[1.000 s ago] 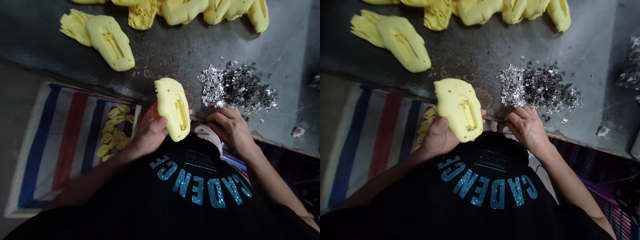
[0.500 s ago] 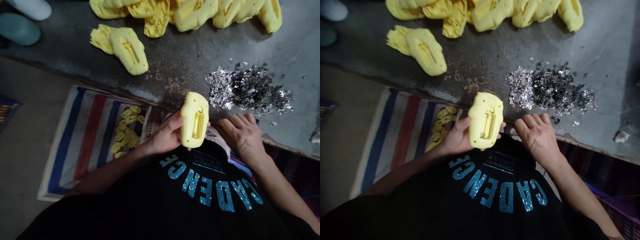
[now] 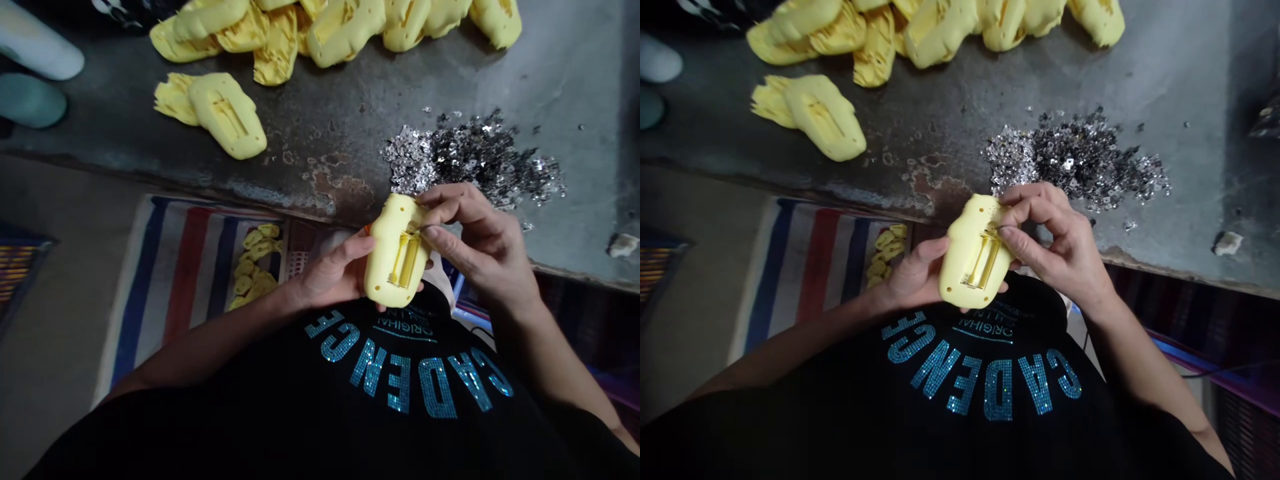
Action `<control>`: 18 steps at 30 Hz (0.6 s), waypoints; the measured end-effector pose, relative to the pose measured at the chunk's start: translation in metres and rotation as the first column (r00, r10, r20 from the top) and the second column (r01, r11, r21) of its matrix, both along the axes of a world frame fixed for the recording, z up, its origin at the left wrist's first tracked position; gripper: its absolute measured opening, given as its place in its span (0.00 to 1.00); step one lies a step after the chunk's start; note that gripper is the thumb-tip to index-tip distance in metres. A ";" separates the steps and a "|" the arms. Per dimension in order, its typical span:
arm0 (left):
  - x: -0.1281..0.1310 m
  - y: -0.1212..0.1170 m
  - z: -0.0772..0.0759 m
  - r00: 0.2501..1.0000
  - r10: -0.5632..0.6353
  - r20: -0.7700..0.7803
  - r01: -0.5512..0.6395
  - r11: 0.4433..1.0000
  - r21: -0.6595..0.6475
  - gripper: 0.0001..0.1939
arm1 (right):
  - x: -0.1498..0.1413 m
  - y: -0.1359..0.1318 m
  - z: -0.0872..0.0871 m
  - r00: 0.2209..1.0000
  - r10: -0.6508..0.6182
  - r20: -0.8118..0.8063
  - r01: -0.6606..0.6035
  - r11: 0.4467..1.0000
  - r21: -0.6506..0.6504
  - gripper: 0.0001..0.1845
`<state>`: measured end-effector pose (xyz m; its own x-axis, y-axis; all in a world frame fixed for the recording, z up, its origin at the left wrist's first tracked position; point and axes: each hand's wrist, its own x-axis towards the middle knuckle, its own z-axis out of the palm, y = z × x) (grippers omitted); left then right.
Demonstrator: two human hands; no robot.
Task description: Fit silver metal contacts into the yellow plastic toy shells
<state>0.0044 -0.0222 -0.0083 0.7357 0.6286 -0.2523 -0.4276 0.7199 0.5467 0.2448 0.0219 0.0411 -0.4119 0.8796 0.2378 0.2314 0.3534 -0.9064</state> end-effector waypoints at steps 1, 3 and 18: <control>0.001 0.001 0.001 1.000 -0.010 -0.004 0.010 1.000 0.000 0.51 | 0.002 0.000 -0.001 1.000 0.000 0.000 0.000 1.000 0.011 0.03; 0.004 0.002 0.002 1.000 -0.021 -0.011 0.021 1.000 0.000 0.50 | 0.005 0.001 -0.002 1.000 -0.001 -0.004 0.001 0.999 0.037 0.04; 0.017 -0.005 -0.004 0.982 0.160 -0.102 -0.167 0.984 -0.061 0.49 | -0.001 -0.010 0.001 0.964 -0.191 0.187 0.119 0.932 0.341 0.06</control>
<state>0.0218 -0.0275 -0.0121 0.5943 0.7170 -0.3642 -0.4907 0.6821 0.5422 0.2442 0.0124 0.0418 -0.3494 0.8262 0.4421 0.4822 0.5630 -0.6712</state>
